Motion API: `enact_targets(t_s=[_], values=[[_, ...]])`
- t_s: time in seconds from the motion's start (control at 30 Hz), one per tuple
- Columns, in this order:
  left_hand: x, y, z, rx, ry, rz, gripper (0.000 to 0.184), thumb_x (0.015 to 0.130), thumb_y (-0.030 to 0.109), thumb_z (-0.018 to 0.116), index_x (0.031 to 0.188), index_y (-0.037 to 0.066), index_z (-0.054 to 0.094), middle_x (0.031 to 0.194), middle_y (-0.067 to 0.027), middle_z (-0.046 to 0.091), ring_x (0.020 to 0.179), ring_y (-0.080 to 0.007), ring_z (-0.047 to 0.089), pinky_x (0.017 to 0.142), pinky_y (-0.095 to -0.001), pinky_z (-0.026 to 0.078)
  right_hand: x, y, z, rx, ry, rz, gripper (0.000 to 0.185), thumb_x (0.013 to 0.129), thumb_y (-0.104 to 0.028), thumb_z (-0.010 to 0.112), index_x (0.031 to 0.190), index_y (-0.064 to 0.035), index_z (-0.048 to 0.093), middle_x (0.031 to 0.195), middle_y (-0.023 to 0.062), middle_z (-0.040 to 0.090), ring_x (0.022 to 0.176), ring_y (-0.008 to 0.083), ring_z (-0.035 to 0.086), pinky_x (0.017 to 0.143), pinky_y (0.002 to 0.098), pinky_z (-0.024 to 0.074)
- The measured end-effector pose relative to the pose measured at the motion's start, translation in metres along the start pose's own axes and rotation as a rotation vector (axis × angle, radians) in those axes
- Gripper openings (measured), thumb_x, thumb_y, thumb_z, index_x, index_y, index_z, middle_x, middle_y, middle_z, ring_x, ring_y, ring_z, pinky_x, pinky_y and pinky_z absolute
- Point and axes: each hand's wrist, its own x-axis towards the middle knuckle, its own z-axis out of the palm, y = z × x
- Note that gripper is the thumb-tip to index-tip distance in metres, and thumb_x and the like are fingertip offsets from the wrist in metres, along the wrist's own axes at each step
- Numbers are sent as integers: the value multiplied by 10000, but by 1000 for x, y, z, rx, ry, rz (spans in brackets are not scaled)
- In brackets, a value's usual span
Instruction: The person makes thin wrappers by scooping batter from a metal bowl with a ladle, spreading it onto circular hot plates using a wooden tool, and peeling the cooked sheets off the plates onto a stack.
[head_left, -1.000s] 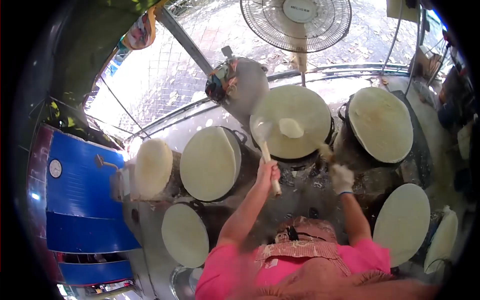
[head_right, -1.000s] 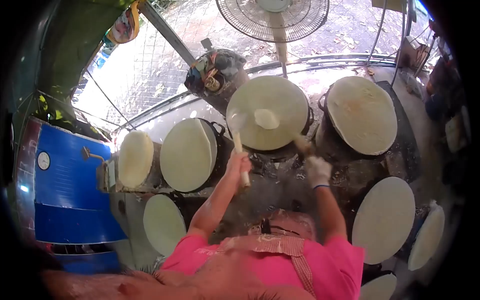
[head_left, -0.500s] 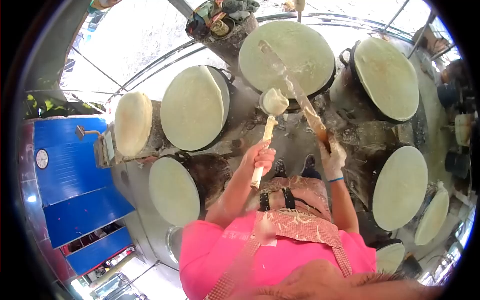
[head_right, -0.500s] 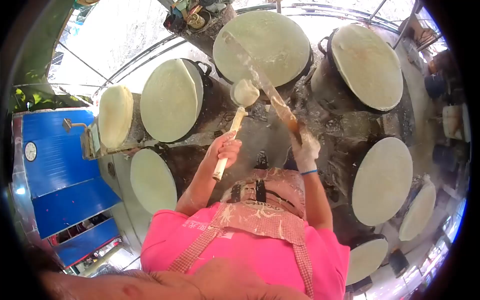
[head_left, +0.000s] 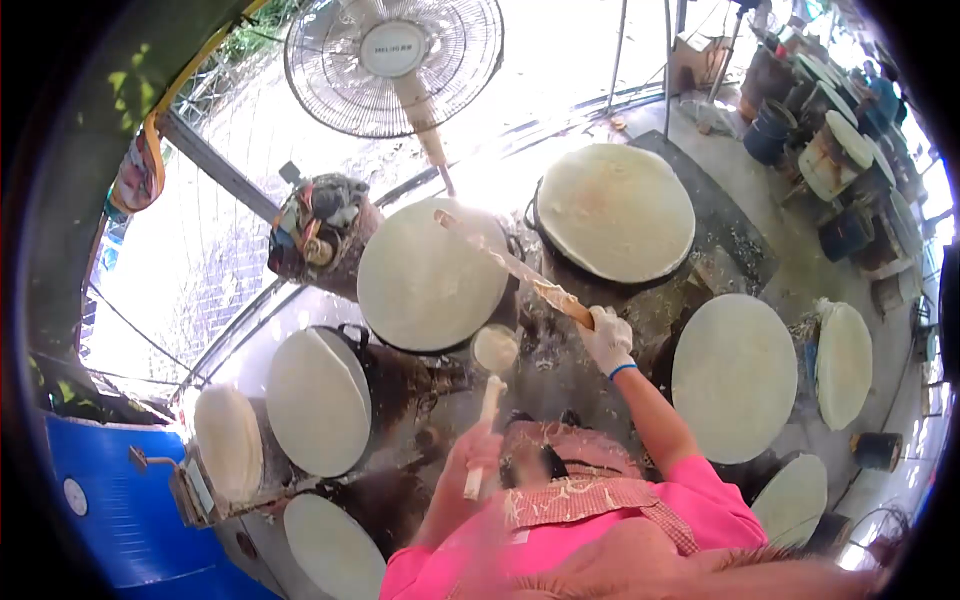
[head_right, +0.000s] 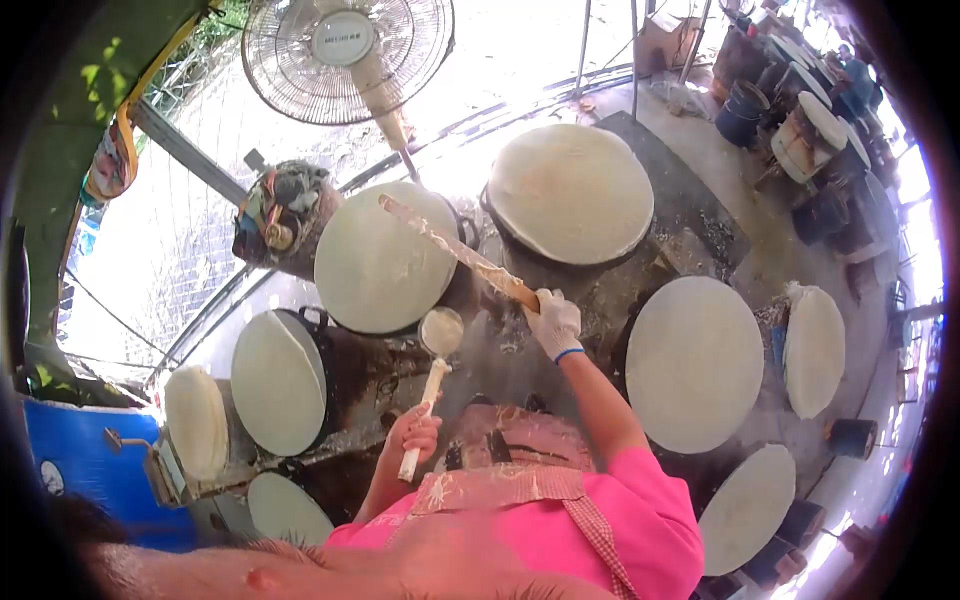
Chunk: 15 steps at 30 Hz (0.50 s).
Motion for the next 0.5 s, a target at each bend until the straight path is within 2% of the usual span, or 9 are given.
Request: enact_targets(t_s=[0.03,0.13,0.17,0.27,0.33,0.37,0.4,0.47,0.5], values=[[2,4,5,27,45,-2,311,990,188,416,1295,165,476,628,2,359,392,-56,335,325,-198,303,17,0,0,-16,-38,19,268,755,-319,687,898,-107,607,855,138,615,721,343,641,655,443,509],[5,28,7,77,137,-38,284,991,209,410,1257,164,500,631,2,346,413,-64,329,327,-208,292,67,3,9,-99,44,-4,267,760,-313,684,907,-103,610,869,159,620,731,355,635,652,451,509],[1,39,9,90,161,-64,286,991,209,410,1260,165,498,631,2,346,414,-65,329,327,-210,291,83,2,10,-88,-19,34,325,761,-332,684,973,-102,594,940,162,616,777,354,637,675,449,512],[11,74,20,131,214,-183,295,992,211,407,1271,169,492,631,2,346,415,-68,328,328,-216,290,120,1,11,-147,-80,30,370,764,-347,677,1006,-84,579,963,157,612,830,341,638,694,437,517],[25,87,35,129,239,-251,300,992,212,405,1278,172,488,631,1,347,415,-70,327,328,-219,289,137,6,11,-198,-145,-1,338,764,-335,665,968,-75,596,962,147,618,858,332,636,734,432,516],[28,93,42,108,275,-289,218,992,213,399,1140,131,536,636,-2,355,418,-74,328,331,-229,288,144,9,16,-209,-182,-34,323,763,-327,662,955,-75,601,968,147,618,857,333,636,737,432,515],[29,94,55,149,338,-293,176,989,221,406,1041,103,525,625,-2,354,415,-74,327,327,-227,283,146,6,17,-214,-227,-71,307,763,-320,660,941,-75,605,974,146,619,855,335,637,741,433,514],[35,95,78,231,452,-295,250,982,238,418,845,46,502,602,-2,352,408,-74,326,321,-223,274,150,4,14,-235,-221,-104,252,756,-295,657,894,-88,615,944,141,635,843,321,640,721,427,516],[36,100,80,316,548,-268,272,978,247,426,784,58,456,586,-1,349,402,-73,323,317,-221,267,152,5,12,-231,-222,-111,249,755,-294,659,889,-88,615,927,139,639,836,316,642,713,425,517]])
